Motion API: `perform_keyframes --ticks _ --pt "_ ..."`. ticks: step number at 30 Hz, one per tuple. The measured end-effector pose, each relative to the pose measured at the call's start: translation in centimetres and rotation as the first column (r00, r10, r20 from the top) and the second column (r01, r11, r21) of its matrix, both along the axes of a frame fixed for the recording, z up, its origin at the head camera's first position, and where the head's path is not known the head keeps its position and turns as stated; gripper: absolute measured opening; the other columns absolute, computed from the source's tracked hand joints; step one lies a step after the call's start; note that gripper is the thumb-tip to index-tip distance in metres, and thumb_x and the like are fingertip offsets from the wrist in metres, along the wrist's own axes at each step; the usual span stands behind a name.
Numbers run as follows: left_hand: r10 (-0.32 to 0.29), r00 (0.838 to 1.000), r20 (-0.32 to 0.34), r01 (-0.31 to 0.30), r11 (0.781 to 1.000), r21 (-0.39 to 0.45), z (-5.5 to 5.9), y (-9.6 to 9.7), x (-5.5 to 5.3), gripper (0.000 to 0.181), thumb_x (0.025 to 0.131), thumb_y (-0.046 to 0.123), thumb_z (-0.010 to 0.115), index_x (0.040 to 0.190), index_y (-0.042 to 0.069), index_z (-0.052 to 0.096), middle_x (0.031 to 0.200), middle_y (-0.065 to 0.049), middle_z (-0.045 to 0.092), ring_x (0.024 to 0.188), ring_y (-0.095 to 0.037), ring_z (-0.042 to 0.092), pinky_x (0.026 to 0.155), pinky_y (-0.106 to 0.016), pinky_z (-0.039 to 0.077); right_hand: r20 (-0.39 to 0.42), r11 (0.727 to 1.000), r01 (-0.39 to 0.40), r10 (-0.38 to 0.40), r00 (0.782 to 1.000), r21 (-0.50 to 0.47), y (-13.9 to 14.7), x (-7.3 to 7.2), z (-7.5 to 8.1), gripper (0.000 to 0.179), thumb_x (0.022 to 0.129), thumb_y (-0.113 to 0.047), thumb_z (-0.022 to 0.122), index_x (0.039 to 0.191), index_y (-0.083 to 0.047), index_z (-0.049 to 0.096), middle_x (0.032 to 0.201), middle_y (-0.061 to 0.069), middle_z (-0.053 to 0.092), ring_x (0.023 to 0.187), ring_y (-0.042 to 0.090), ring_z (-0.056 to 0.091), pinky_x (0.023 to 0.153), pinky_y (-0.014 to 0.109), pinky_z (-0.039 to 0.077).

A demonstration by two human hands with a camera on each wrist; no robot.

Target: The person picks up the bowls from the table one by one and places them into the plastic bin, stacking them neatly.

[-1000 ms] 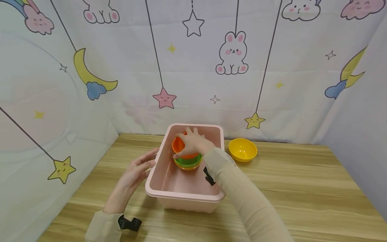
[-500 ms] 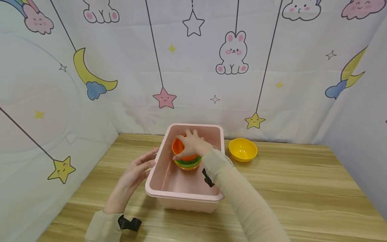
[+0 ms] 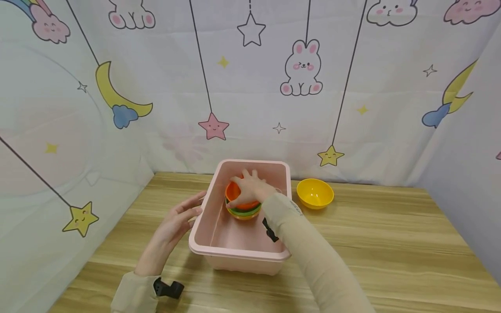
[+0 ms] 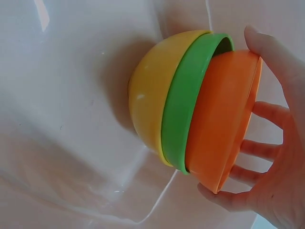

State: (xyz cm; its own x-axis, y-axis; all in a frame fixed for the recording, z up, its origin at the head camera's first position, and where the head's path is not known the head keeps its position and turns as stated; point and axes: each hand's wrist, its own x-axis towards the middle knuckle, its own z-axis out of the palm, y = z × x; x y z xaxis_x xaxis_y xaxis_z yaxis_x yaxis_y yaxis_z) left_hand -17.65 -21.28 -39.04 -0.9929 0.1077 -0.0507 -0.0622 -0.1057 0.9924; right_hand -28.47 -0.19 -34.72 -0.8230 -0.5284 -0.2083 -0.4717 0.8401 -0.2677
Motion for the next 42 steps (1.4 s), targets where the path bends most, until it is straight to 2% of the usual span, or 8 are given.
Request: perform_keyframes --ticks 9,16,24,36,42 --pt "0.000 1.000 -0.001 0.000 1.000 0.001 0.0 0.0 0.0 0.056 0.090 0.003 0.055 0.145 0.003 0.041 0.136 -0.014 0.046 0.109 -0.009 0.055 0.088 -0.028 0.050 0.008 1.000 -0.010 0.010 1.000 0.002 -0.1 -0.1 -0.4 0.087 0.076 -0.059 0.069 0.149 -0.030 0.033 0.155 0.010 0.021 0.139 0.036 0.021 0.106 0.063 0.034" --pt "-0.001 1.000 0.001 0.001 1.000 0.006 -0.1 0.0 -0.1 0.056 0.090 0.004 0.055 0.145 0.003 0.041 0.137 -0.015 0.046 0.109 -0.009 0.055 0.088 -0.028 0.049 0.007 0.999 -0.043 0.043 0.999 -0.003 -0.1 0.0 -0.7 0.086 0.076 -0.055 0.071 0.149 -0.027 0.035 0.149 0.011 0.027 0.131 0.034 0.027 0.101 0.055 0.043" --pt "-0.008 1.000 -0.004 0.008 1.000 0.000 -0.1 0.0 -0.1 0.056 0.090 0.004 0.055 0.145 0.003 0.041 0.139 -0.017 0.044 0.110 -0.010 0.055 0.089 -0.029 0.049 -0.003 0.999 -0.052 0.052 0.999 0.002 -0.2 0.0 -0.9 0.086 0.074 -0.057 0.071 0.147 -0.027 0.038 0.147 0.012 0.029 0.130 0.035 0.028 0.101 0.055 0.042" --pt "-0.012 1.000 -0.007 0.012 0.999 0.033 -0.2 0.0 -0.1 0.057 0.090 0.003 0.054 0.145 0.000 0.040 0.131 -0.009 0.049 0.105 -0.008 0.057 0.086 -0.027 0.050 0.014 0.999 -0.047 0.047 0.999 0.020 -0.4 0.0 -1.1 0.087 0.074 -0.057 0.071 0.148 -0.030 0.034 0.153 0.013 0.023 0.133 0.037 0.024 0.102 0.058 0.041" --pt "-0.017 1.000 -0.013 0.018 0.999 0.038 -0.2 -0.1 -0.1 0.056 0.090 0.004 0.055 0.145 0.000 0.040 0.130 -0.009 0.049 0.104 -0.008 0.058 0.084 -0.026 0.050 0.018 0.998 -0.056 0.056 0.998 0.019 -0.3 -0.1 -1.1 0.088 0.074 -0.058 0.071 0.148 -0.030 0.033 0.153 0.014 0.023 0.135 0.037 0.023 0.103 0.058 0.040"
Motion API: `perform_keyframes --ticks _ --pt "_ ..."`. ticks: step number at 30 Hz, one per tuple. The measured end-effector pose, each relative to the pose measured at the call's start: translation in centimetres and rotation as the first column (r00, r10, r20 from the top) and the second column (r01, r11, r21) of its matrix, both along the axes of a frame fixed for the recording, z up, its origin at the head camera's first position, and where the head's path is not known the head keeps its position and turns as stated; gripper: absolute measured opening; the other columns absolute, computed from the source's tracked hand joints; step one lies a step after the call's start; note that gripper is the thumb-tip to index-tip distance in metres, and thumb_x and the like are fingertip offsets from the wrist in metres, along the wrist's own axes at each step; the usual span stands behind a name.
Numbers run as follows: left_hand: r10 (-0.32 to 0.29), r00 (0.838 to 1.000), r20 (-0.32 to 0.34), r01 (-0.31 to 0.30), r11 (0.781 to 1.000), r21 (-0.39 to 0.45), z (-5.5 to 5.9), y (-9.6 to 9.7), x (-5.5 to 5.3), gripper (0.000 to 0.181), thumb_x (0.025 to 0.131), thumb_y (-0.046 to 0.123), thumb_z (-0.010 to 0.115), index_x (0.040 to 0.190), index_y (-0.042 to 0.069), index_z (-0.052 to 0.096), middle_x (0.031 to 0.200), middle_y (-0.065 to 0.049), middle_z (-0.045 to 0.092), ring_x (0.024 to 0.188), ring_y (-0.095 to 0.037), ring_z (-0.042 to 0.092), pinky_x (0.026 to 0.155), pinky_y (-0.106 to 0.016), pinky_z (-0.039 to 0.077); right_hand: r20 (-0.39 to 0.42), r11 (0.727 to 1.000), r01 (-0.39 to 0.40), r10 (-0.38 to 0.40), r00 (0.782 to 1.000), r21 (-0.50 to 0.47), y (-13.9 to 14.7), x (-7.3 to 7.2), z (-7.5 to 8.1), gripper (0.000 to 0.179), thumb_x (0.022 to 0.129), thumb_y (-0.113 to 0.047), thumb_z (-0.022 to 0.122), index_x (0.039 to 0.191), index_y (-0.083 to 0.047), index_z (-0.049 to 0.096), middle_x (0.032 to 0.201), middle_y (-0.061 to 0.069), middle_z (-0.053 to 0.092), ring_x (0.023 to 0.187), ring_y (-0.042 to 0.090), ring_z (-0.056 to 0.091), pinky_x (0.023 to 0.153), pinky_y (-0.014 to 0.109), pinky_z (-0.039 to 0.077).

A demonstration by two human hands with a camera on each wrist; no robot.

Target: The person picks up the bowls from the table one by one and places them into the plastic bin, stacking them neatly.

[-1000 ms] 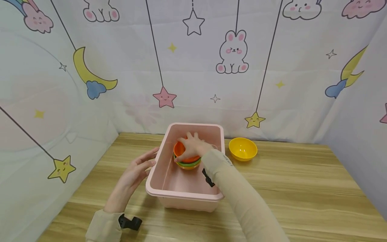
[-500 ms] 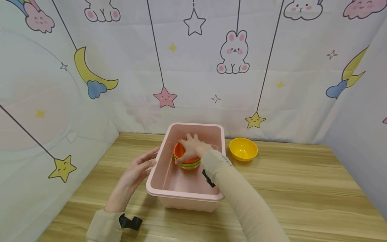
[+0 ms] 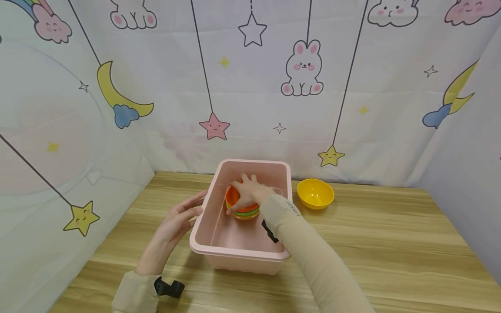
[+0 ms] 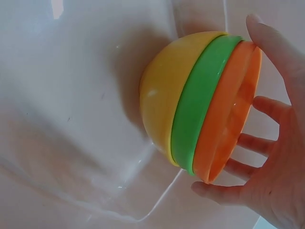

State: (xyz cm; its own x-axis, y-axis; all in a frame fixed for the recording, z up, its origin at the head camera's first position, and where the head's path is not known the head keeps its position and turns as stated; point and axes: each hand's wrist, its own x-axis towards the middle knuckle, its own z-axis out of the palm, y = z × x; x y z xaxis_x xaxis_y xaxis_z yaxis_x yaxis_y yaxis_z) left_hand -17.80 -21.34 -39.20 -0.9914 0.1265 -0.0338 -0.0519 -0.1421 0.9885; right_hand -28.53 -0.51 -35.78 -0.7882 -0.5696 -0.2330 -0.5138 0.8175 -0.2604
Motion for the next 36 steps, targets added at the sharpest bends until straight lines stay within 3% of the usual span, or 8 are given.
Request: perform_keyframes --ticks 15,22,36 --pt "0.010 1.000 0.007 -0.010 1.000 -0.022 -0.1 0.1 0.1 0.056 0.090 0.003 0.055 0.145 0.002 0.041 0.134 -0.012 0.048 0.106 -0.007 0.057 0.086 -0.027 0.050 0.034 0.998 0.006 -0.004 0.999 -0.069 1.2 -0.1 1.2 0.083 0.077 -0.051 0.070 0.149 -0.026 0.035 0.152 0.012 0.026 0.137 0.039 0.023 0.106 0.060 0.035" --pt "0.024 0.999 0.025 -0.023 0.999 -0.039 0.1 0.2 0.2 0.056 0.091 0.004 0.056 0.145 0.005 0.042 0.134 -0.011 0.048 0.106 -0.007 0.057 0.086 -0.027 0.050 0.088 0.996 0.030 -0.023 0.996 -0.080 1.8 0.0 2.2 0.081 0.080 -0.051 0.068 0.150 -0.028 0.033 0.156 0.013 0.021 0.142 0.045 0.015 0.109 0.064 0.027" --pt "0.017 1.000 0.023 -0.017 0.999 -0.036 0.3 0.2 0.1 0.057 0.091 0.004 0.055 0.145 0.004 0.041 0.137 -0.014 0.046 0.104 -0.004 0.058 0.086 -0.025 0.050 0.054 0.996 -0.005 0.010 0.998 -0.092 2.3 0.5 4.4 0.080 0.081 -0.048 0.069 0.150 -0.028 0.033 0.158 0.011 0.018 0.144 0.038 0.010 0.111 0.060 0.028"
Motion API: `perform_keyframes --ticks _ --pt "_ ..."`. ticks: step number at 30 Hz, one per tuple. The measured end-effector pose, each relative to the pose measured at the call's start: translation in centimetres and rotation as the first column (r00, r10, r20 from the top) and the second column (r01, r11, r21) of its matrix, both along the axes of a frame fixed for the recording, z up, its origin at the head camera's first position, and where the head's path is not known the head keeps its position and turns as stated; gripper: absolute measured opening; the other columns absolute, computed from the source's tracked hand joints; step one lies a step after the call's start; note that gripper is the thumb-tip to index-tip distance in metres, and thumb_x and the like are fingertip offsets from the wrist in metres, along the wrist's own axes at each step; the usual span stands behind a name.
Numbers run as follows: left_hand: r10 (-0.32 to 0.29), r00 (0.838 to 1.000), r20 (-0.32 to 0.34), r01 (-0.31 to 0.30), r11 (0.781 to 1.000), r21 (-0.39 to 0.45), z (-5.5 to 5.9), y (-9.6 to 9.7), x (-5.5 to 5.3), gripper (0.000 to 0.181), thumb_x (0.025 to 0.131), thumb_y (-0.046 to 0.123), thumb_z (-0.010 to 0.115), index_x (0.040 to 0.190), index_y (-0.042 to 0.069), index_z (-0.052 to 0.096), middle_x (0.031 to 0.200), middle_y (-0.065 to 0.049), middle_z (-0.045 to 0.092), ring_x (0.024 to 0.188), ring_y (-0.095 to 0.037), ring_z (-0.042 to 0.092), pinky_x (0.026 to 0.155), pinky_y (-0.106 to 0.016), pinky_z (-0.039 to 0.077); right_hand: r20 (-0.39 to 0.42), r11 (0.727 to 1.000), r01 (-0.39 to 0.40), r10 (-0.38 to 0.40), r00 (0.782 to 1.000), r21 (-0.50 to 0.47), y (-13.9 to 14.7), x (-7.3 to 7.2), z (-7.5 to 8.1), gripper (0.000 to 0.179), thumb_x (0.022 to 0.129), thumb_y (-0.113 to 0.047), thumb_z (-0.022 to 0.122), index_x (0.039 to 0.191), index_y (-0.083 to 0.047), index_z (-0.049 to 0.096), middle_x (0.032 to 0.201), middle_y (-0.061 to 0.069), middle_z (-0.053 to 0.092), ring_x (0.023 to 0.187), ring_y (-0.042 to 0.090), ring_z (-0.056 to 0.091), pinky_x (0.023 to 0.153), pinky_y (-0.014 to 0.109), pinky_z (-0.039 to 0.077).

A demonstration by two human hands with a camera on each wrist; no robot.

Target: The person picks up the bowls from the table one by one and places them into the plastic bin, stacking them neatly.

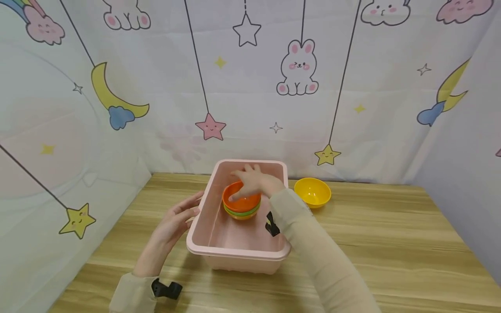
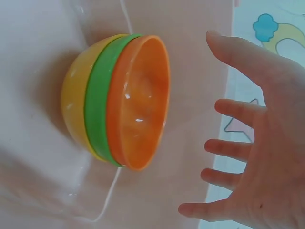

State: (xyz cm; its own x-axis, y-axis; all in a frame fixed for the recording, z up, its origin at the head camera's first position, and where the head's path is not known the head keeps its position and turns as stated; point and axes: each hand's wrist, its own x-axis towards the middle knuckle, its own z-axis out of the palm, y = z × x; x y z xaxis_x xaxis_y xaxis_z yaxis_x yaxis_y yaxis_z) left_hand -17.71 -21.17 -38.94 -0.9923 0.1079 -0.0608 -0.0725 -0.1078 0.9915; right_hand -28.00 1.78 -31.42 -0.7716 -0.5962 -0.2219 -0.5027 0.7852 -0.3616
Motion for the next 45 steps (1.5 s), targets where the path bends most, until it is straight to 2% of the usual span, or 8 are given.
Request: perform_keyframes --ticks 6,10,15,26,35,45 --pt "0.012 1.000 0.002 -0.012 1.000 0.014 -0.1 0.0 0.0 0.056 0.091 0.003 0.055 0.145 0.004 0.041 0.133 -0.010 0.049 0.104 -0.005 0.058 0.085 -0.025 0.050 -0.022 0.999 -0.021 0.022 1.000 0.028 -0.1 0.6 0.8 0.081 0.081 -0.050 0.068 0.150 -0.028 0.032 0.158 0.010 0.018 0.144 0.036 0.010 0.112 0.060 0.027" --pt "0.013 1.000 0.009 -0.013 1.000 0.005 -0.1 0.0 -0.1 0.055 0.091 0.005 0.056 0.145 0.006 0.043 0.132 -0.008 0.049 0.106 -0.006 0.057 0.086 -0.026 0.050 -0.072 0.997 -0.030 0.035 0.997 0.068 0.0 1.0 1.5 0.079 0.082 -0.053 0.066 0.149 -0.028 0.034 0.157 0.011 0.022 0.144 0.036 0.014 0.112 0.065 0.020" --pt "0.017 1.000 0.009 -0.017 1.000 -0.006 -0.1 0.0 0.0 0.055 0.091 0.005 0.057 0.144 0.006 0.043 0.136 -0.012 0.047 0.108 -0.006 0.056 0.087 -0.027 0.050 -0.124 0.996 -0.040 0.051 0.991 0.086 0.2 1.6 2.3 0.077 0.084 -0.053 0.063 0.150 -0.028 0.033 0.157 0.011 0.023 0.145 0.037 0.014 0.113 0.067 0.012" --pt "0.011 1.000 0.005 -0.011 1.000 0.000 -0.1 0.0 0.0 0.056 0.091 0.004 0.056 0.144 0.004 0.042 0.133 -0.010 0.050 0.105 -0.005 0.057 0.086 -0.026 0.050 -0.237 0.993 -0.024 0.051 0.970 0.115 0.9 2.8 3.6 0.072 0.087 -0.054 0.059 0.149 -0.029 0.034 0.156 0.009 0.026 0.146 0.035 0.015 0.113 0.068 0.011" --pt "0.013 1.000 0.005 -0.013 1.000 0.001 0.0 -0.1 0.0 0.056 0.091 0.005 0.056 0.145 0.004 0.042 0.135 -0.011 0.049 0.104 -0.004 0.058 0.087 -0.026 0.050 -0.354 0.995 -0.030 0.063 0.933 0.097 1.9 3.9 3.8 0.065 0.090 -0.050 0.058 0.148 -0.030 0.037 0.155 0.008 0.030 0.145 0.033 0.017 0.112 0.069 0.012" --pt "0.007 1.000 0.007 -0.007 1.000 -0.004 0.0 0.0 0.1 0.056 0.091 0.005 0.056 0.145 0.004 0.041 0.140 -0.016 0.045 0.105 -0.004 0.057 0.088 -0.027 0.049 -0.398 1.000 -0.029 0.032 0.917 0.012 3.6 5.3 3.6 0.064 0.090 -0.045 0.061 0.147 -0.029 0.038 0.156 0.009 0.028 0.146 0.036 0.015 0.112 0.070 0.008"
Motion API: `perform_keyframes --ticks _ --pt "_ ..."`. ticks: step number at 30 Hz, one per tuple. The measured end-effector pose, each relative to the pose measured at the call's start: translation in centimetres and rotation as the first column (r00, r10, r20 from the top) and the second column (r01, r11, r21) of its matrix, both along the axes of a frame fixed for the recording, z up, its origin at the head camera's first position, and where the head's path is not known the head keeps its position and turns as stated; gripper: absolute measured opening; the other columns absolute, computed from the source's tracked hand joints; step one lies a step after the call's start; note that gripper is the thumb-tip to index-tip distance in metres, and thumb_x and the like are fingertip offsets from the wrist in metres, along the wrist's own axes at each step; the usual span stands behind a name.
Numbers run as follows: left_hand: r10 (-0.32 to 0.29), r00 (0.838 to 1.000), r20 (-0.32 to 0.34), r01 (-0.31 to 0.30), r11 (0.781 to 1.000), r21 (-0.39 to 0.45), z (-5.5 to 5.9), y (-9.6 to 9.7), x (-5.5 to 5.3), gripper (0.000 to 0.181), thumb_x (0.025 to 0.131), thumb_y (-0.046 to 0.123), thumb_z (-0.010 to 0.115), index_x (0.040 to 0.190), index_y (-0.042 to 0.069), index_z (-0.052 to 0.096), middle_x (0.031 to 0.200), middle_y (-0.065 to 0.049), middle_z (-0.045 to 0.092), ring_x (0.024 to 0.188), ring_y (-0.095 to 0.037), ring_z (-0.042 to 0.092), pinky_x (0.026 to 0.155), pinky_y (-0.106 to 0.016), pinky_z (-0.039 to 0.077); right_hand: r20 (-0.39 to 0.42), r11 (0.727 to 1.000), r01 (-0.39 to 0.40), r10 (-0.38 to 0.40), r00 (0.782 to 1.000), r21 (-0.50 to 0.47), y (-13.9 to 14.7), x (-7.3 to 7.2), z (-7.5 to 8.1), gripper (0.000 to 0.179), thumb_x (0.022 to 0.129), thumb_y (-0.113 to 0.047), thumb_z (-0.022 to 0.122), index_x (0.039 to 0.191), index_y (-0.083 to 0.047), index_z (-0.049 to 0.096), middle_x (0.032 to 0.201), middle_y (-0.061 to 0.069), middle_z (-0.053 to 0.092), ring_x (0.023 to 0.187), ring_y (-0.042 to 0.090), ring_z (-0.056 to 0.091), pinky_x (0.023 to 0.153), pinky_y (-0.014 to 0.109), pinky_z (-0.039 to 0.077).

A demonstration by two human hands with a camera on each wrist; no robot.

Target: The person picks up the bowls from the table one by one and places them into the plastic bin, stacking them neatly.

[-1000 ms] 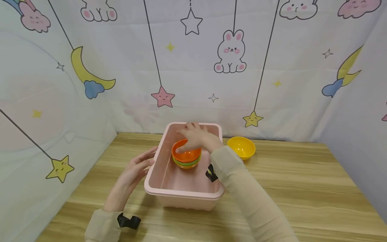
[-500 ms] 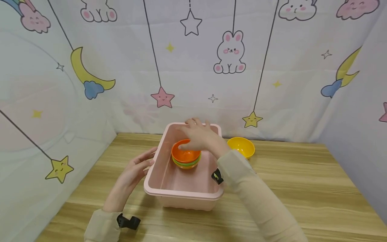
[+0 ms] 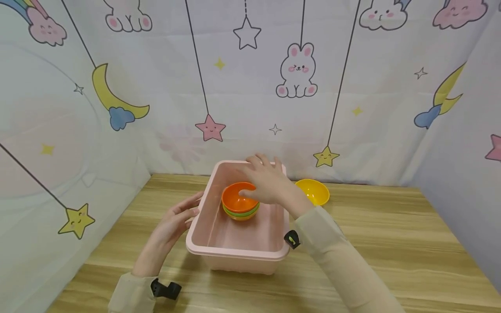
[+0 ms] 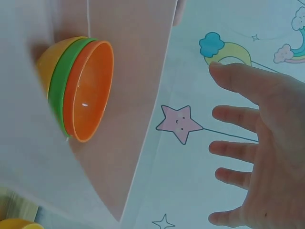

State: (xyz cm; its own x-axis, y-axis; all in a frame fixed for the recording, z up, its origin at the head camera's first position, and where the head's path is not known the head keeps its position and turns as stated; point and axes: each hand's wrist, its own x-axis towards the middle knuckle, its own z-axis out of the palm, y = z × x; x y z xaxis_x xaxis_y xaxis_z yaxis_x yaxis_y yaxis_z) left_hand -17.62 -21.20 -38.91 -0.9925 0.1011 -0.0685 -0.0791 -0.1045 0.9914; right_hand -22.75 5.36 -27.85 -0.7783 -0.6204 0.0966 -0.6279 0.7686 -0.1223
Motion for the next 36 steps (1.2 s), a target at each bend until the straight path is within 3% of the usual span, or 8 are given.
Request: perform_keyframes --ticks 14,29,36 --pt "0.009 1.000 0.004 -0.009 1.000 -0.010 0.0 -0.1 0.0 0.056 0.091 0.005 0.056 0.145 0.005 0.041 0.136 -0.012 0.047 0.106 -0.004 0.057 0.088 -0.027 0.050 -0.066 0.998 -0.013 0.009 0.998 -0.059 2.4 0.2 -0.2 0.063 0.090 -0.041 0.061 0.147 -0.027 0.039 0.157 0.012 0.025 0.146 0.038 0.011 0.113 0.067 0.007" --pt "0.010 1.000 0.008 -0.010 1.000 -0.005 -0.1 0.0 0.0 0.056 0.090 0.005 0.057 0.145 0.004 0.042 0.136 -0.012 0.048 0.106 -0.006 0.057 0.087 -0.027 0.050 -0.134 0.987 -0.016 -0.005 0.991 -0.157 4.4 0.2 -2.6 0.057 0.091 -0.040 0.061 0.144 -0.028 0.042 0.153 0.009 0.031 0.146 0.037 0.014 0.113 0.066 0.008" --pt "0.012 1.000 0.006 -0.012 1.000 -0.001 -0.1 0.0 0.0 0.056 0.090 0.005 0.057 0.144 0.005 0.042 0.136 -0.011 0.048 0.107 -0.007 0.057 0.088 -0.027 0.049 -0.192 0.977 -0.030 -0.011 0.981 -0.210 5.3 -0.1 -3.5 0.057 0.091 -0.030 0.063 0.143 -0.023 0.043 0.150 0.012 0.033 0.144 0.040 0.014 0.112 0.067 0.007"
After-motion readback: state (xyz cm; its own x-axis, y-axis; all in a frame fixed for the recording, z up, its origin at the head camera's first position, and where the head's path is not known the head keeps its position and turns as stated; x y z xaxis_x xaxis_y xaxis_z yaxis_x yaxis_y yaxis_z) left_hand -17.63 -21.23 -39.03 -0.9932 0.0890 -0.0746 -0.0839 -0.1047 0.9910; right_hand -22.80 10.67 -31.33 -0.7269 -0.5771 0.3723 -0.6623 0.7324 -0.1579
